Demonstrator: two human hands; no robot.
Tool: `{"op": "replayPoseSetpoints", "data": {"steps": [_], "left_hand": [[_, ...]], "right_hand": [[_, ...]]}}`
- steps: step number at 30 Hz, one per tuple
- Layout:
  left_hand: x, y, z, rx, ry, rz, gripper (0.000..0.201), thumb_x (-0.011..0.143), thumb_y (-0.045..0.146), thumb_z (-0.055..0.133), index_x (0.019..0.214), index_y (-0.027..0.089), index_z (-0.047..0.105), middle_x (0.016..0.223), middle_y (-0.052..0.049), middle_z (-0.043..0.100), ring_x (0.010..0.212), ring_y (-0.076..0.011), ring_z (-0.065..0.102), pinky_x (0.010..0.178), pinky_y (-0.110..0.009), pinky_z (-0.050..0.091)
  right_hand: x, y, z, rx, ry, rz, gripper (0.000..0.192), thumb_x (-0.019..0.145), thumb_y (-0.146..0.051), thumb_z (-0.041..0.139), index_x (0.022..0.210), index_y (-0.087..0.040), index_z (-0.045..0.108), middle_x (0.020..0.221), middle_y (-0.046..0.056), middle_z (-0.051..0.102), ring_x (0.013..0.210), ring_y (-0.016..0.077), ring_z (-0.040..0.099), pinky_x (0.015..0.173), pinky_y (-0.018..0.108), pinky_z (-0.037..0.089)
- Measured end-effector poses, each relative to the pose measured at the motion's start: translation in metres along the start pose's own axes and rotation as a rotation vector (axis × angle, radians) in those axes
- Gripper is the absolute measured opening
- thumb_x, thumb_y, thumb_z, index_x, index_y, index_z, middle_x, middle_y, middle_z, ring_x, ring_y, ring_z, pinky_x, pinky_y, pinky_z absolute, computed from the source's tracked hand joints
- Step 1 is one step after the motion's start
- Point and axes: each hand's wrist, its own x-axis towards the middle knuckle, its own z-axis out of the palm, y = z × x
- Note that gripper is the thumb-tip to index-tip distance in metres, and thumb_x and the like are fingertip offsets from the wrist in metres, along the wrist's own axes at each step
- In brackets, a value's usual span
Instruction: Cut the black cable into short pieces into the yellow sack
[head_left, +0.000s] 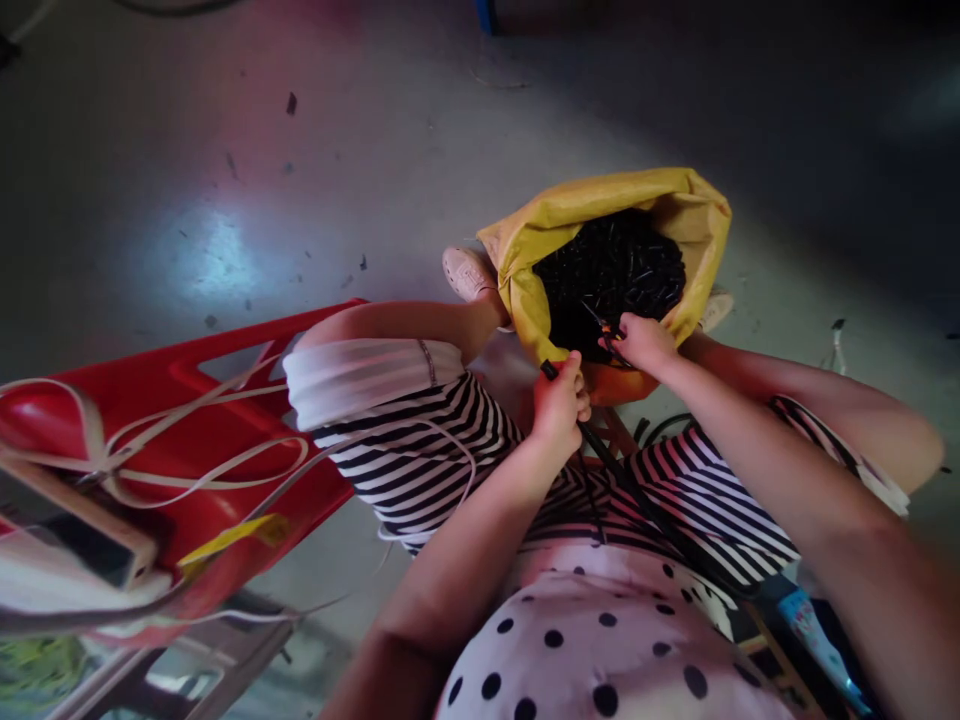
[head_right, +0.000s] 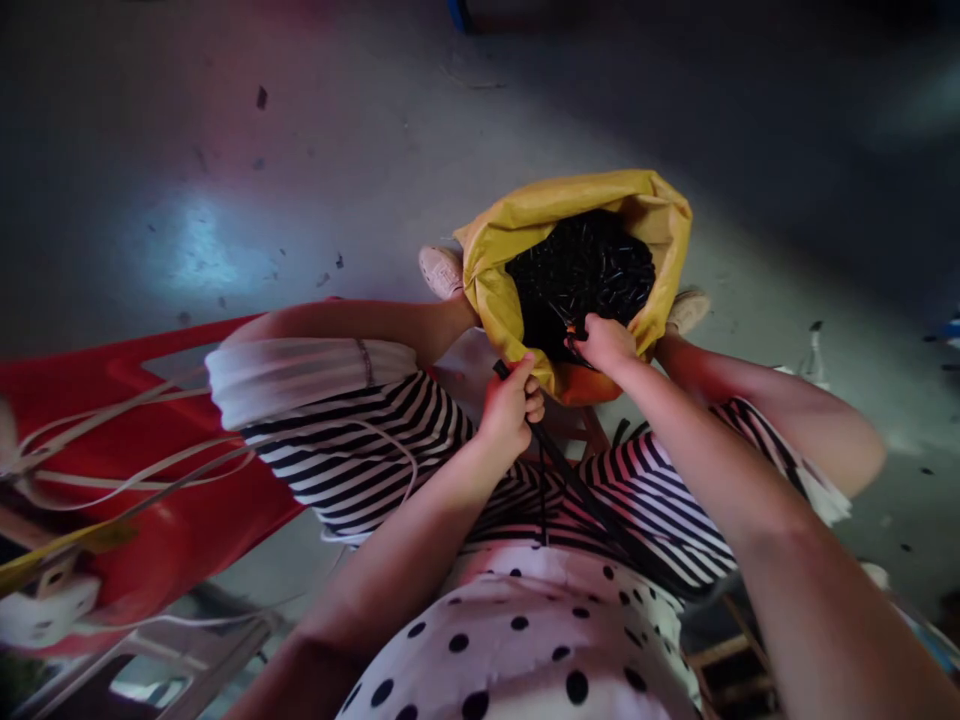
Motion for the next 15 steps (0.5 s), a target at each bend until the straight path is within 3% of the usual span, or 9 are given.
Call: {"op": "replayPoseSetpoints", "data": {"steps": [4, 11, 15], "left_hand": [[-0.001, -0.007, -0.003, 0.014, -0.03, -0.032, 0.05, 0.092, 0.043, 0.088, 0.086, 0.024, 0.042, 0.059, 0.013, 0.035, 0.042, -0.0026, 0.025, 0.043, -0.018, 0.014], [0.004, -0.012, -0.007, 0.014, 0.02, -0.007, 0.054, 0.084, 0.045, 0.097, 0.09, 0.024, 0.047, 0.059, 0.014, 0.037, 0.041, -0.0026, 0.028, 0.043, -0.019, 0.013], [0.008, -0.01, -0.007, -0.027, -0.008, 0.003, 0.051, 0.085, 0.042, 0.095, 0.089, 0.024, 0.048, 0.059, 0.013, 0.041, 0.042, -0.0036, 0.032, 0.043, -0.02, 0.02]], "right_hand": [[0.0, -0.006, 0.0, -0.175, 0.041, -0.069, 0.063, 0.104, -0.053, 0.07, 0.15, -0.009, 0.064, 0.125, 0.028, 0.082, 0.12, 0.0409, 0.08, 0.096, 0.041, 0.06], [0.073, -0.055, -0.001, -0.344, -0.054, -0.11, 0.075, 0.095, -0.022, 0.073, 0.164, 0.0, 0.054, 0.128, 0.033, 0.08, 0.126, 0.041, 0.079, 0.101, 0.044, 0.06], [0.093, -0.071, 0.006, -0.423, -0.062, -0.116, 0.065, 0.094, -0.015, 0.073, 0.156, 0.001, 0.065, 0.128, 0.033, 0.081, 0.127, 0.0422, 0.08, 0.099, 0.047, 0.062]]}}
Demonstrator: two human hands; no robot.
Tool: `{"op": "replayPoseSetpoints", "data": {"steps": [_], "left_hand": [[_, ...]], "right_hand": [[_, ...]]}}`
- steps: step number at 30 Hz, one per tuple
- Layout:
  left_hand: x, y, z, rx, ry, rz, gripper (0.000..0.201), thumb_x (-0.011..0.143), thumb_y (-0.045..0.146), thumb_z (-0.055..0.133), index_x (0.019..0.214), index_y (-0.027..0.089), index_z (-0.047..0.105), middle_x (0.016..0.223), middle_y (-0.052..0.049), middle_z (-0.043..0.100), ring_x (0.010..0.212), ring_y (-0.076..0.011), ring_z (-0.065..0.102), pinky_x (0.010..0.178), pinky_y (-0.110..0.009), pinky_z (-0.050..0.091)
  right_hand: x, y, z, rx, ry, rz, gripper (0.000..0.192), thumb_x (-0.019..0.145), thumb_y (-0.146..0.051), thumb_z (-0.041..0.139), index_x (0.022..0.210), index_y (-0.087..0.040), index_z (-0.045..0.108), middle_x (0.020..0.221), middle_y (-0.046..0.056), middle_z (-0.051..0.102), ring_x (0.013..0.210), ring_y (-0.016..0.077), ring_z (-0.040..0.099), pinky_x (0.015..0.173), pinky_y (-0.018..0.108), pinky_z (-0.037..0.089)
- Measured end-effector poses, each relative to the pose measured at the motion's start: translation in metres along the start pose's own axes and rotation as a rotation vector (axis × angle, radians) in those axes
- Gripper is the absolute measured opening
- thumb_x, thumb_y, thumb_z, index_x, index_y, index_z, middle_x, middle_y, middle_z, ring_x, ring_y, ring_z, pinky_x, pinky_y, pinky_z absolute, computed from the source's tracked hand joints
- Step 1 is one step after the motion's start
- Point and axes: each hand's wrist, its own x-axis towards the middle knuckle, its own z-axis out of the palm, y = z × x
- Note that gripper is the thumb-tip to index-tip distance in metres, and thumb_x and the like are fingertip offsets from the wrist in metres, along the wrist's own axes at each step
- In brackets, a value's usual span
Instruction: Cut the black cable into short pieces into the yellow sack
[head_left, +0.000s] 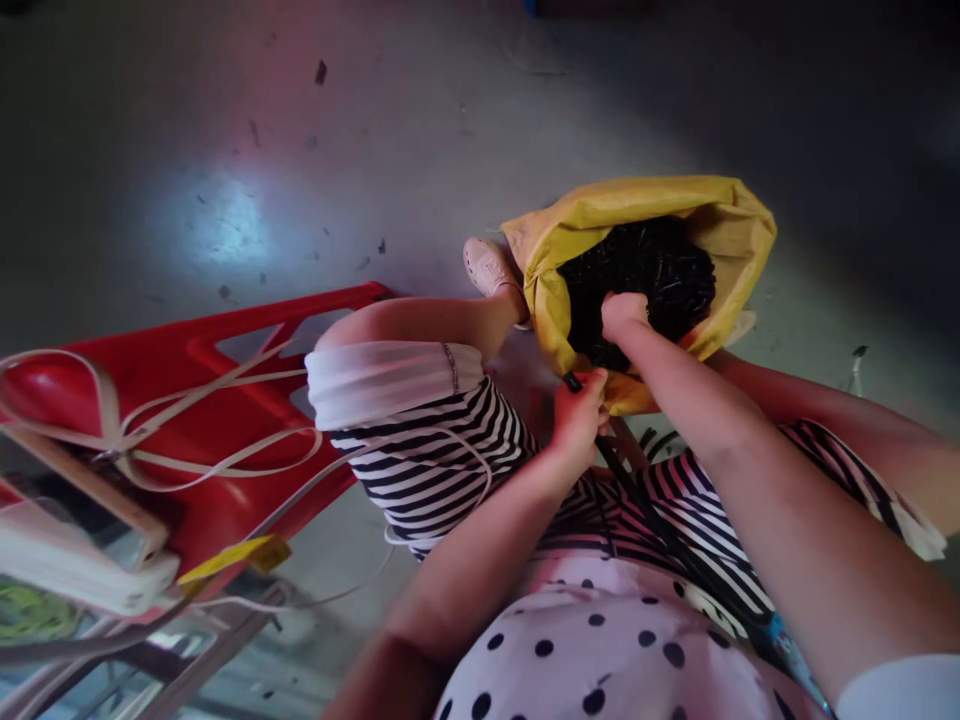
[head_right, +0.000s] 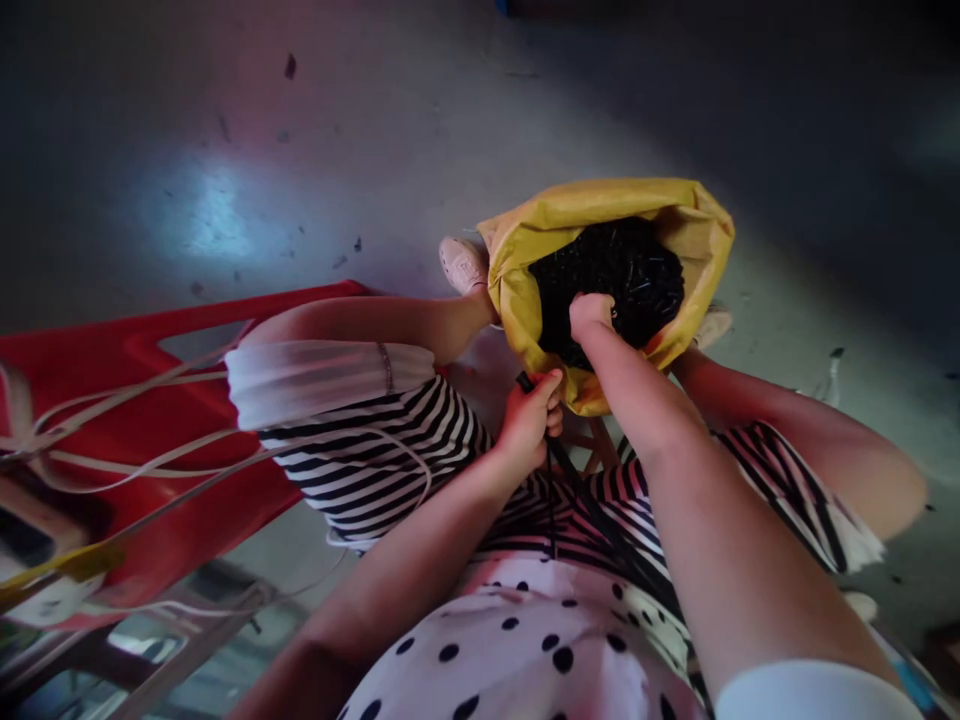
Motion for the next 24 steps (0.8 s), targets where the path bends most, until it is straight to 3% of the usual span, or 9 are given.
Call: {"op": "replayPoseSetpoints", "data": {"steps": [5, 11, 15, 20, 24], "left_hand": [[-0.001, 0.003, -0.001, -0.02, -0.007, -0.078, 0.045, 0.084, 0.041, 0.095, 0.09, 0.023, 0.054, 0.06, 0.011, 0.046, 0.045, -0.0072, 0.041, 0.043, -0.022, 0.031], [0.002, 0.009, 0.003, -0.003, -0.038, -0.131, 0.05, 0.085, 0.036, 0.094, 0.083, 0.023, 0.046, 0.058, 0.012, 0.04, 0.043, -0.0017, 0.024, 0.045, -0.019, 0.013], [0.004, 0.008, 0.007, 0.021, -0.015, -0.096, 0.05, 0.082, 0.033, 0.095, 0.083, 0.023, 0.045, 0.059, 0.013, 0.037, 0.043, -0.0018, 0.024, 0.046, -0.019, 0.01], [0.003, 0.001, 0.005, 0.067, -0.019, -0.078, 0.045, 0.084, 0.028, 0.089, 0.082, 0.024, 0.044, 0.057, 0.013, 0.038, 0.043, -0.0027, 0.025, 0.045, -0.019, 0.011], [0.002, 0.0, 0.002, 0.086, -0.03, -0.065, 0.038, 0.086, 0.028, 0.085, 0.082, 0.023, 0.048, 0.055, 0.012, 0.038, 0.042, -0.0034, 0.026, 0.044, -0.02, 0.013]], "right_hand": [[0.011, -0.003, -0.001, -0.012, -0.058, 0.016, 0.041, 0.099, -0.02, 0.069, 0.132, 0.002, 0.08, 0.121, 0.034, 0.082, 0.124, 0.045, 0.081, 0.096, 0.052, 0.064], [-0.024, 0.035, 0.004, 0.111, 0.043, -0.002, 0.058, 0.104, -0.042, 0.073, 0.149, -0.006, 0.07, 0.132, 0.031, 0.08, 0.125, 0.0397, 0.079, 0.101, 0.042, 0.061], [-0.051, 0.05, 0.006, 0.146, 0.053, 0.003, 0.061, 0.107, -0.048, 0.066, 0.153, -0.008, 0.065, 0.131, 0.028, 0.081, 0.125, 0.0388, 0.079, 0.102, 0.042, 0.061], [-0.035, 0.034, -0.002, 0.026, 0.041, -0.046, 0.07, 0.099, -0.027, 0.073, 0.161, 0.001, 0.058, 0.135, 0.033, 0.078, 0.13, 0.0412, 0.077, 0.106, 0.045, 0.06], [0.002, 0.007, -0.006, -0.072, -0.017, -0.052, 0.051, 0.092, -0.011, 0.071, 0.142, -0.001, 0.075, 0.125, 0.03, 0.082, 0.122, 0.0419, 0.08, 0.098, 0.05, 0.062]]}}
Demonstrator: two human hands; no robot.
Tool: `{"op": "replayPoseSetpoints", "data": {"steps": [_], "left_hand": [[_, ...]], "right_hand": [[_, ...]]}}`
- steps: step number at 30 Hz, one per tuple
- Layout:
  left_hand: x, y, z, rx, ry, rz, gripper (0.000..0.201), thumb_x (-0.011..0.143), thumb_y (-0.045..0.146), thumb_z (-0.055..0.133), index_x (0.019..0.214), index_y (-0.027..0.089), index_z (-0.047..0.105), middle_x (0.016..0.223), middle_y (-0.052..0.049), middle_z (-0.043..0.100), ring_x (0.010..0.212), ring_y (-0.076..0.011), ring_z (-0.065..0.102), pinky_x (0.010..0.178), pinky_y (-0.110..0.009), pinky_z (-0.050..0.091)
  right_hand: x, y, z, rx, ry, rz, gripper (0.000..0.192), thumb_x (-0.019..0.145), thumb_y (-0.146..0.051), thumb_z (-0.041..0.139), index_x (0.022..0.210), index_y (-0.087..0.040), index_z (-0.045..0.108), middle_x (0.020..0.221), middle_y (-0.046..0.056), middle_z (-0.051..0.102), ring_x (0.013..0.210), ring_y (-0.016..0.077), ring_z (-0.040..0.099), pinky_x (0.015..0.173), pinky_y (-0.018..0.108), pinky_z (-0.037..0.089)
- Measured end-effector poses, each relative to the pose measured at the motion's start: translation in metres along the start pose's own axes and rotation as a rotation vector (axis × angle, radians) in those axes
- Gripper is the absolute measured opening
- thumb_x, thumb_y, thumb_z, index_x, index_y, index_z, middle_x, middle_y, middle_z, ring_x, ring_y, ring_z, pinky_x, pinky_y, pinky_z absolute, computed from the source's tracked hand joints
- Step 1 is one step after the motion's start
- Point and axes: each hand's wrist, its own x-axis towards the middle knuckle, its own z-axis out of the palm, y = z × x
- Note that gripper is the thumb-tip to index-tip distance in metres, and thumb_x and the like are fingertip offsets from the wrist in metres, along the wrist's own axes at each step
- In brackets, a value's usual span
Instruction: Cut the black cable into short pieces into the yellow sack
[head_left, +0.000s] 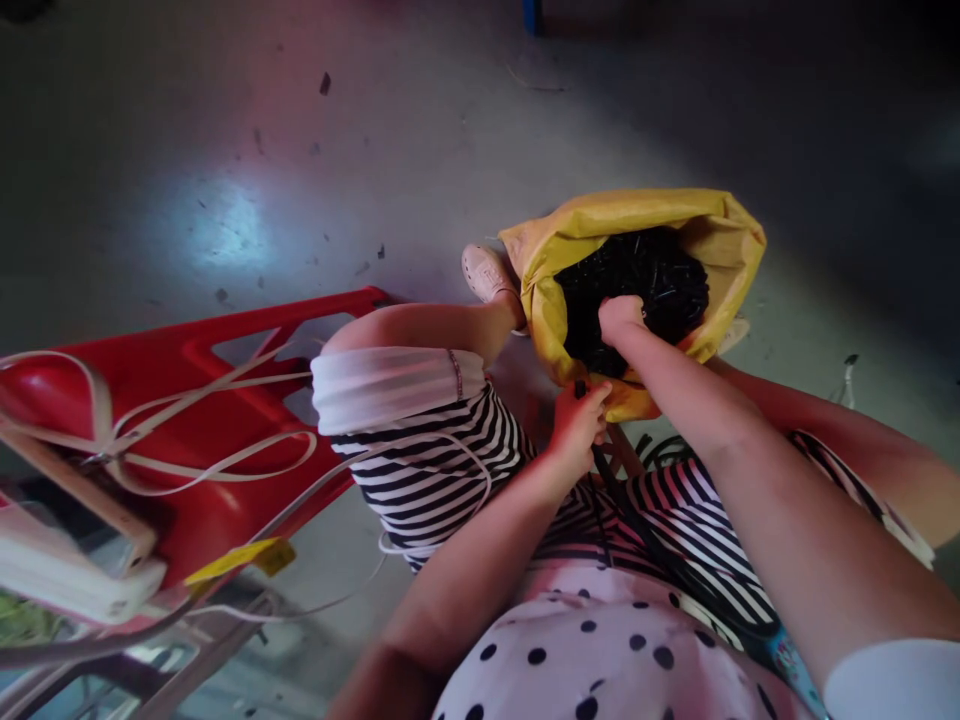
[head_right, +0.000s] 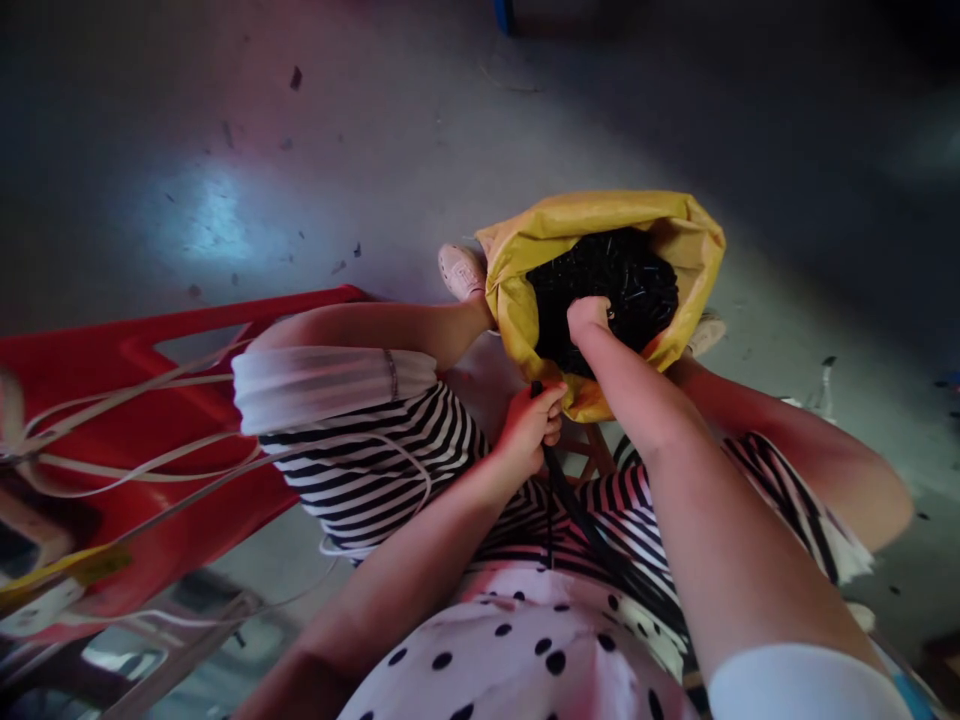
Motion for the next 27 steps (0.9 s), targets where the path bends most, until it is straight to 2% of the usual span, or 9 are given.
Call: {"op": "replayPoseSetpoints", "data": {"steps": [3, 5, 8, 10, 13, 17, 19, 22, 27], "left_hand": [[0.001, 0.002, -0.002, -0.006, -0.001, 0.001, 0.04, 0.084, 0.031, 0.088, 0.082, 0.023, 0.05, 0.055, 0.012, 0.04, 0.041, -0.0039, 0.028, 0.044, -0.021, 0.014], [0.002, 0.002, -0.003, -0.014, 0.01, 0.007, 0.039, 0.083, 0.032, 0.088, 0.083, 0.023, 0.05, 0.055, 0.012, 0.041, 0.041, -0.0043, 0.029, 0.044, -0.022, 0.015], [0.005, 0.002, -0.003, -0.008, 0.006, 0.006, 0.037, 0.085, 0.032, 0.085, 0.084, 0.023, 0.049, 0.056, 0.012, 0.04, 0.041, -0.0046, 0.03, 0.043, -0.022, 0.016], [0.009, 0.002, -0.003, 0.0, 0.001, -0.006, 0.037, 0.086, 0.032, 0.084, 0.083, 0.023, 0.049, 0.056, 0.012, 0.039, 0.041, -0.0043, 0.029, 0.043, -0.021, 0.015], [0.013, 0.004, 0.0, -0.024, 0.036, 0.012, 0.04, 0.091, 0.036, 0.087, 0.085, 0.023, 0.049, 0.059, 0.011, 0.041, 0.042, -0.0035, 0.028, 0.043, -0.02, 0.014], [0.012, 0.015, 0.006, -0.086, 0.048, 0.092, 0.049, 0.091, 0.057, 0.09, 0.092, 0.02, 0.058, 0.073, 0.006, 0.059, 0.044, -0.0016, 0.029, 0.043, -0.019, 0.017], [0.008, 0.02, 0.009, -0.09, -0.025, 0.125, 0.054, 0.09, 0.066, 0.089, 0.1, 0.018, 0.066, 0.083, 0.001, 0.067, 0.044, -0.0007, 0.028, 0.042, -0.02, 0.019], [0.0, 0.023, 0.012, -0.055, -0.14, 0.177, 0.054, 0.089, 0.066, 0.09, 0.1, 0.016, 0.072, 0.086, -0.001, 0.069, 0.044, -0.0002, 0.028, 0.041, -0.021, 0.019], [-0.005, 0.018, 0.014, 0.037, -0.18, 0.251, 0.045, 0.086, 0.048, 0.096, 0.087, 0.018, 0.063, 0.079, 0.004, 0.064, 0.043, 0.0, 0.031, 0.039, -0.019, 0.022]], "right_hand": [[0.025, -0.017, 0.0, -0.081, -0.073, 0.011, 0.037, 0.086, -0.004, 0.069, 0.12, -0.001, 0.084, 0.109, 0.025, 0.085, 0.113, 0.0402, 0.082, 0.093, 0.054, 0.063], [0.035, -0.024, 0.0, -0.11, -0.096, 0.02, 0.033, 0.085, -0.002, 0.068, 0.113, 0.0, 0.085, 0.103, 0.024, 0.085, 0.108, 0.0382, 0.083, 0.092, 0.055, 0.062], [0.033, -0.019, -0.002, -0.071, -0.103, 0.009, 0.03, 0.09, -0.005, 0.068, 0.115, 0.001, 0.085, 0.109, 0.028, 0.084, 0.11, 0.0382, 0.083, 0.094, 0.052, 0.061], [0.019, -0.002, -0.003, 0.012, -0.047, -0.02, 0.034, 0.094, -0.015, 0.074, 0.124, -0.002, 0.083, 0.119, 0.03, 0.083, 0.116, 0.0397, 0.081, 0.096, 0.049, 0.061], [-0.026, 0.034, 0.002, 0.229, 0.071, -0.014, 0.047, 0.095, -0.042, 0.084, 0.131, -0.012, 0.079, 0.121, 0.024, 0.083, 0.114, 0.0378, 0.08, 0.091, 0.04, 0.06], [-0.121, 0.063, 0.029, 0.788, 0.089, -0.032, 0.057, 0.096, -0.078, 0.073, 0.1, -0.022, 0.069, 0.086, 0.005, 0.075, 0.081, 0.0242, 0.072, 0.07, 0.031, 0.052], [-0.169, 0.061, 0.046, 1.081, 0.153, -0.049, 0.065, 0.09, -0.09, 0.069, 0.093, -0.025, 0.061, 0.078, 0.0, 0.067, 0.074, 0.0216, 0.065, 0.065, 0.03, 0.049], [-0.217, 0.044, 0.067, 1.297, 0.26, 0.006, 0.069, 0.082, -0.094, 0.071, 0.088, -0.028, 0.054, 0.077, 0.0, 0.064, 0.074, 0.0226, 0.064, 0.067, 0.033, 0.051], [-0.234, 0.019, 0.082, 1.462, 0.332, 0.048, 0.069, 0.076, -0.091, 0.077, 0.086, -0.029, 0.05, 0.084, 0.003, 0.071, 0.079, 0.024, 0.066, 0.072, 0.035, 0.051]]}}
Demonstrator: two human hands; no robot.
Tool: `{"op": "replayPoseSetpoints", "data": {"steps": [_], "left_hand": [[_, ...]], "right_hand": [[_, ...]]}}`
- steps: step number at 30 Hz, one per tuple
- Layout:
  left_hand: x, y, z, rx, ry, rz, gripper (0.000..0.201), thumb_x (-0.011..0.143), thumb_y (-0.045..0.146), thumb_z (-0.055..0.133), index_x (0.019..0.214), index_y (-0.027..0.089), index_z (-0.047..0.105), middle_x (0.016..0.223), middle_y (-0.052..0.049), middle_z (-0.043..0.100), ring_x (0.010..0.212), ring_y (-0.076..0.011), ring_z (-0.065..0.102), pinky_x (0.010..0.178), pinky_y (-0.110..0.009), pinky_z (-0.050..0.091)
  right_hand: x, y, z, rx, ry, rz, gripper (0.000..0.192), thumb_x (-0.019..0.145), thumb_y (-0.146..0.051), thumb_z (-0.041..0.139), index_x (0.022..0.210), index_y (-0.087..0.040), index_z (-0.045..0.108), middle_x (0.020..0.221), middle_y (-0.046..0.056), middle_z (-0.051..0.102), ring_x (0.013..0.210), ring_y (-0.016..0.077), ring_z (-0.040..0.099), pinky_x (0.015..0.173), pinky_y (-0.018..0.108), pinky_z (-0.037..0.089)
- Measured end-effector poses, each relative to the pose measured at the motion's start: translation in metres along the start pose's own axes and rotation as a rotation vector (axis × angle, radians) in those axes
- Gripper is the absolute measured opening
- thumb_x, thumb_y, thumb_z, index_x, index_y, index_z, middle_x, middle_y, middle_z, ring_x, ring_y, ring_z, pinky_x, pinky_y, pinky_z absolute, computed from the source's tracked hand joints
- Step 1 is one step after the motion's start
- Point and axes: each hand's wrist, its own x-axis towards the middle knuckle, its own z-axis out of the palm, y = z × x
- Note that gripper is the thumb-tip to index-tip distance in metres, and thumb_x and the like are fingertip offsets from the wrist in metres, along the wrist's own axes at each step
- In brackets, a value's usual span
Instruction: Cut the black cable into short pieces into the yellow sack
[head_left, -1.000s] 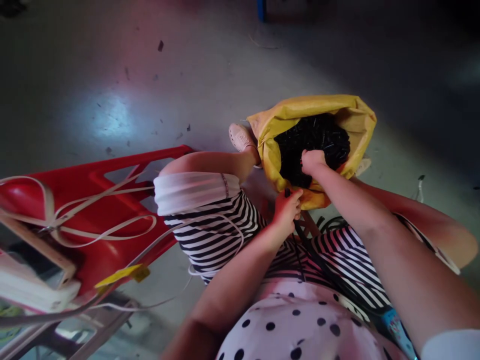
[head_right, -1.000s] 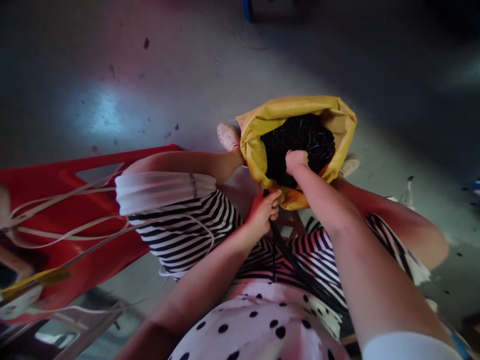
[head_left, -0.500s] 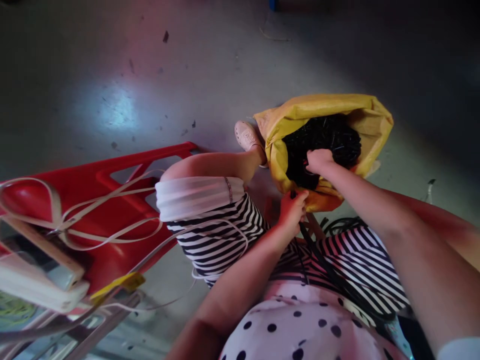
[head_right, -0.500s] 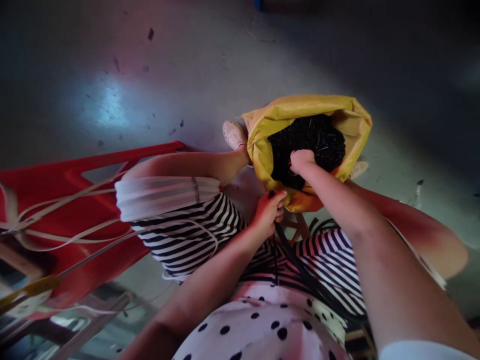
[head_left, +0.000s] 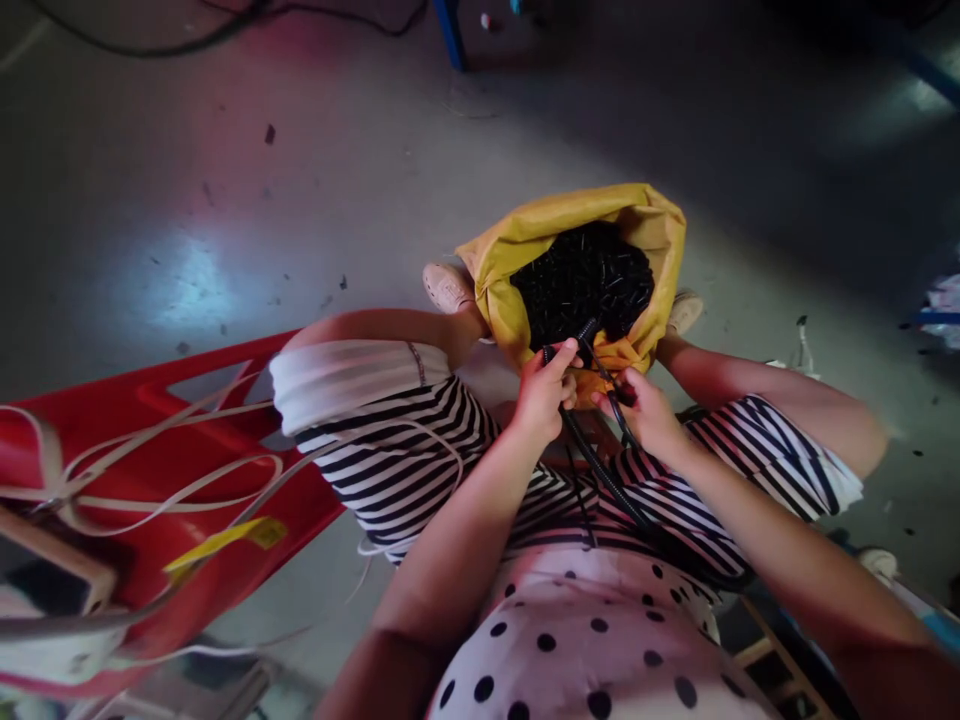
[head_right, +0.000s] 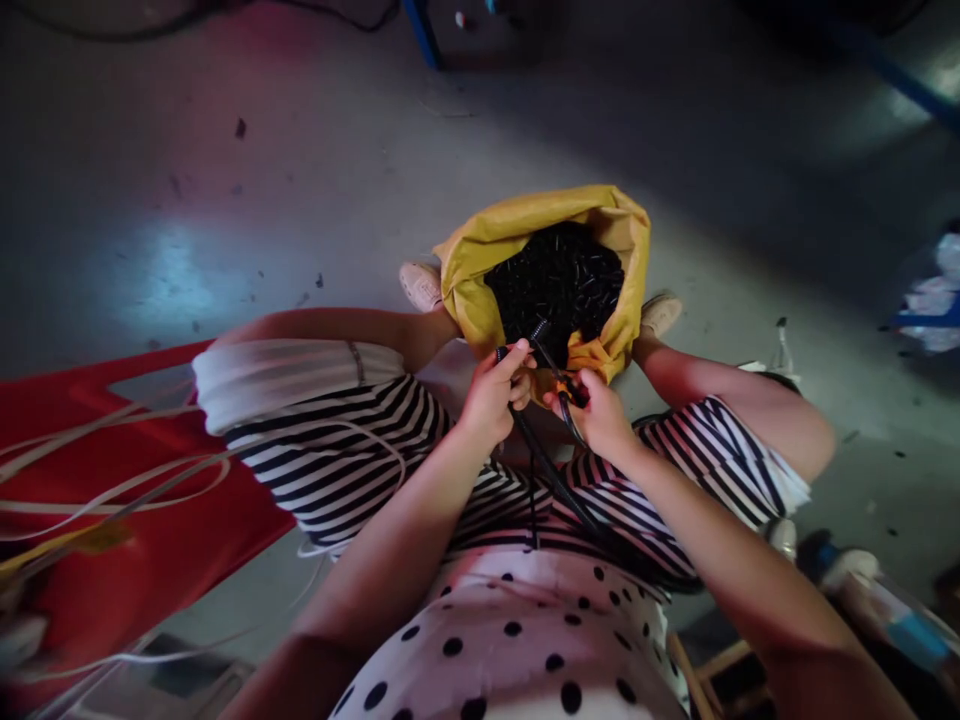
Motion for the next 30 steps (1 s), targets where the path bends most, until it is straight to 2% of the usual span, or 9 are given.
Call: {"op": "replayPoseSetpoints", "data": {"steps": [5, 11, 13, 16, 19, 26, 30], "left_hand": [[0.003, -0.001, -0.002, 0.076, -0.021, 0.04, 0.042, 0.089, 0.044, 0.093, 0.086, 0.018, 0.062, 0.077, 0.005, 0.063, 0.041, -0.0002, 0.033, 0.038, -0.019, 0.023], [0.014, -0.003, -0.011, 0.238, 0.069, 0.176, 0.028, 0.091, 0.037, 0.09, 0.097, 0.017, 0.072, 0.07, 0.007, 0.059, 0.042, -0.0035, 0.037, 0.04, -0.021, 0.027], [0.019, -0.006, -0.015, 0.305, 0.07, 0.235, 0.024, 0.091, 0.035, 0.089, 0.098, 0.017, 0.074, 0.07, 0.006, 0.061, 0.048, -0.0061, 0.045, 0.046, -0.021, 0.035], [0.025, -0.011, -0.019, 0.412, 0.077, 0.374, 0.015, 0.09, 0.027, 0.087, 0.094, 0.018, 0.075, 0.079, 0.0, 0.071, 0.07, -0.0125, 0.065, 0.068, -0.024, 0.052], [0.029, -0.013, -0.023, 0.517, 0.068, 0.48, 0.004, 0.092, 0.018, 0.08, 0.093, 0.017, 0.076, 0.091, -0.005, 0.078, 0.089, -0.0177, 0.073, 0.087, -0.028, 0.057], [0.031, -0.016, -0.025, 0.786, 0.043, 0.527, 0.007, 0.094, 0.013, 0.077, 0.097, 0.019, 0.075, 0.094, -0.006, 0.081, 0.09, -0.0211, 0.075, 0.086, -0.03, 0.056], [0.032, -0.018, -0.028, 0.981, 0.002, 0.546, 0.01, 0.096, 0.012, 0.075, 0.1, 0.021, 0.076, 0.1, -0.007, 0.083, 0.095, -0.024, 0.077, 0.089, -0.033, 0.056]], "right_hand": [[0.002, 0.005, 0.006, 0.095, 0.003, -0.02, 0.068, 0.073, -0.087, 0.083, 0.085, -0.028, 0.052, 0.08, 0.001, 0.068, 0.074, 0.0209, 0.059, 0.068, 0.034, 0.046], [0.01, 0.014, -0.001, 0.211, -0.048, 0.036, 0.065, 0.074, -0.082, 0.087, 0.092, -0.026, 0.058, 0.081, -0.001, 0.065, 0.077, 0.0214, 0.06, 0.068, 0.033, 0.048], [0.014, 0.017, -0.002, 0.226, -0.084, 0.033, 0.064, 0.076, -0.081, 0.087, 0.095, -0.027, 0.061, 0.083, 0.0, 0.065, 0.082, 0.0237, 0.062, 0.07, 0.034, 0.051], [0.015, 0.02, -0.003, 0.231, -0.128, 0.035, 0.062, 0.078, -0.079, 0.088, 0.098, -0.027, 0.062, 0.086, 0.001, 0.065, 0.087, 0.0256, 0.064, 0.074, 0.036, 0.054], [0.015, 0.02, -0.002, 0.235, -0.159, 0.049, 0.062, 0.077, -0.077, 0.09, 0.097, -0.027, 0.061, 0.088, 0.001, 0.065, 0.088, 0.0247, 0.064, 0.075, 0.035, 0.053], [0.022, 0.024, 0.0, 0.209, -0.171, 0.081, 0.062, 0.076, -0.074, 0.092, 0.099, -0.026, 0.061, 0.092, 0.002, 0.069, 0.09, 0.0252, 0.067, 0.071, 0.034, 0.053], [0.021, 0.026, 0.002, 0.173, -0.143, 0.061, 0.058, 0.08, -0.073, 0.091, 0.099, -0.026, 0.063, 0.087, 0.003, 0.07, 0.083, 0.0252, 0.069, 0.066, 0.033, 0.054]]}}
